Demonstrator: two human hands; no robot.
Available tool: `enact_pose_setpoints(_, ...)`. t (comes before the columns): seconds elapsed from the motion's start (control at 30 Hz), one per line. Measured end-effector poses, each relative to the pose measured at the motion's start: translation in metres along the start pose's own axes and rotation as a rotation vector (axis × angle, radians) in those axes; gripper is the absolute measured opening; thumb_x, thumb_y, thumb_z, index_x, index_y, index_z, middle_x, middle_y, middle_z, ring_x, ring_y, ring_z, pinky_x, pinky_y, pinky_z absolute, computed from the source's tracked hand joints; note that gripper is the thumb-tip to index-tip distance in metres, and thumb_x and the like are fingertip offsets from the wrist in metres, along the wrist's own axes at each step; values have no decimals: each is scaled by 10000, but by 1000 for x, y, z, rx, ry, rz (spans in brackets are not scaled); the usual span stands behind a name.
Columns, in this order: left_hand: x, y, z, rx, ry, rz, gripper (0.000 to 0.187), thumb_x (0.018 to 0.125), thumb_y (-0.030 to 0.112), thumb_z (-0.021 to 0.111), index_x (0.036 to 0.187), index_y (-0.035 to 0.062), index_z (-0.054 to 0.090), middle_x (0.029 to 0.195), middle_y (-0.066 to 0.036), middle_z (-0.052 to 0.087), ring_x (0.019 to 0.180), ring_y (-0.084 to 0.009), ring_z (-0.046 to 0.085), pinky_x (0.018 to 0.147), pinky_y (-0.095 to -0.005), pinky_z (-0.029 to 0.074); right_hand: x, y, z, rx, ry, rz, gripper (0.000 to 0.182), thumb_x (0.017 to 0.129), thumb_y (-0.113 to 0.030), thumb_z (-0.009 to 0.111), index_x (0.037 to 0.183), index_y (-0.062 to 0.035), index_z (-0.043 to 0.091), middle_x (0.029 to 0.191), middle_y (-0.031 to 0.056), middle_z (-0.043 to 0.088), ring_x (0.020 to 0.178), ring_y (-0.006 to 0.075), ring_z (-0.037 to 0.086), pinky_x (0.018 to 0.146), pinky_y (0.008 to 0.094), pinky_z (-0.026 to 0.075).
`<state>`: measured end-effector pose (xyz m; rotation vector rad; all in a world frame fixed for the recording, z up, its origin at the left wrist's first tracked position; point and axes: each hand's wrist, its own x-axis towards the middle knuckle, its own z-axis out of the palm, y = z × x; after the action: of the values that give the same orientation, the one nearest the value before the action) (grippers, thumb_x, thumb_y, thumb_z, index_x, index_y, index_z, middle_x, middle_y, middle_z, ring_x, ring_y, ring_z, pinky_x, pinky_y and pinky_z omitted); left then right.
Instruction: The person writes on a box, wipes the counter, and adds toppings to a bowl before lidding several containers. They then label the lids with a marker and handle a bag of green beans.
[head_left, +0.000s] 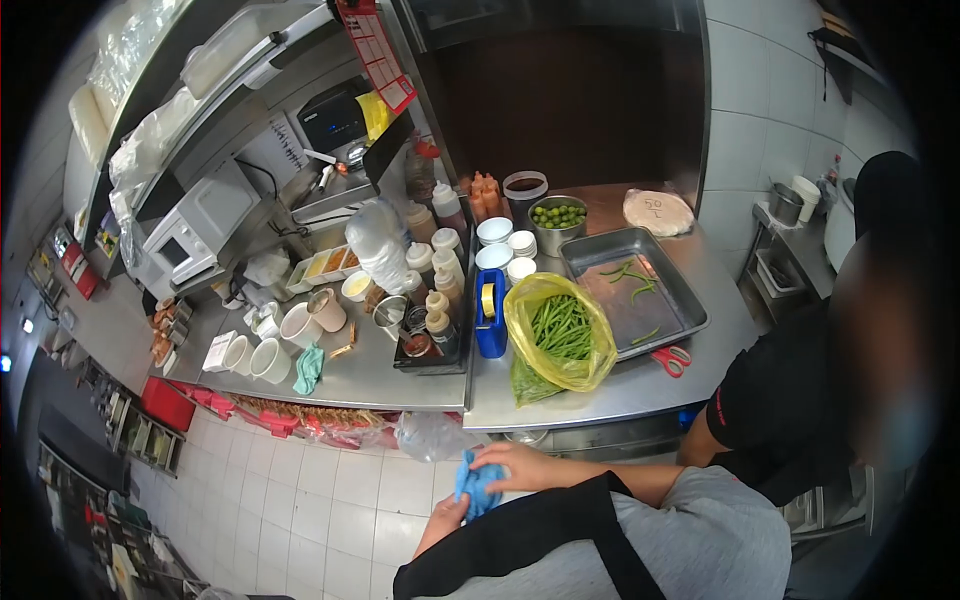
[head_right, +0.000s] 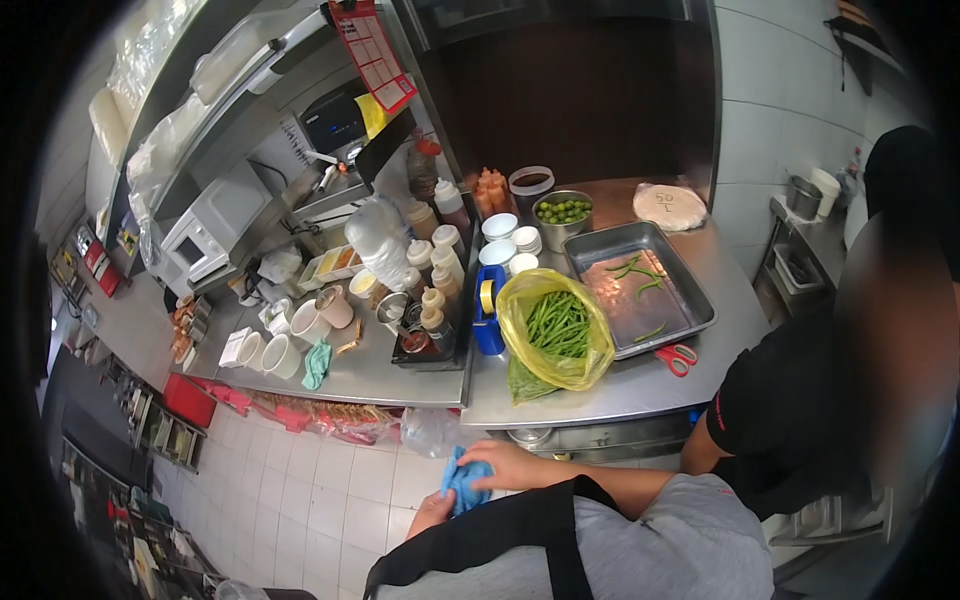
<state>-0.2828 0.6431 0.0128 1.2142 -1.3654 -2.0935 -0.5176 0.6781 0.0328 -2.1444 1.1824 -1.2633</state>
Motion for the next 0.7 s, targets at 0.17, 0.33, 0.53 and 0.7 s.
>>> enact_pose_setpoints(0.17,-16,17,23,35,50,192,234,857,73,630,1071,-10,579,941,-70,647,849,-126,599,795,-268,468,-2,-10,-3,173,-288,219,355,812,-246,664,1104,-56,594,1025,148,625,973,312,602,837,370,467)
enact_pose_setpoints(0.33,-18,16,21,396,234,643,210,767,-42,685,948,-14,583,929,-76,651,906,-118,592,841,-281,454,-5,-7,3,221,-284,206,302,834,-224,641,1073,-43,600,943,140,653,852,288,636,761,347,483)
enact_pose_setpoints(0.53,-24,8,24,0,165,466,215,743,-66,702,898,-16,561,866,-77,649,813,-117,615,747,-257,492,-4,-20,-5,310,-261,319,280,801,-251,690,978,-48,612,862,96,653,794,165,626,709,289,472)
enact_pose_setpoints(0.7,-19,4,28,-5,281,429,221,751,-69,693,909,-11,550,812,-62,639,743,-91,606,680,-230,490,-8,-15,-1,312,-153,307,266,778,-261,717,887,-51,594,747,68,617,706,139,589,651,284,459)
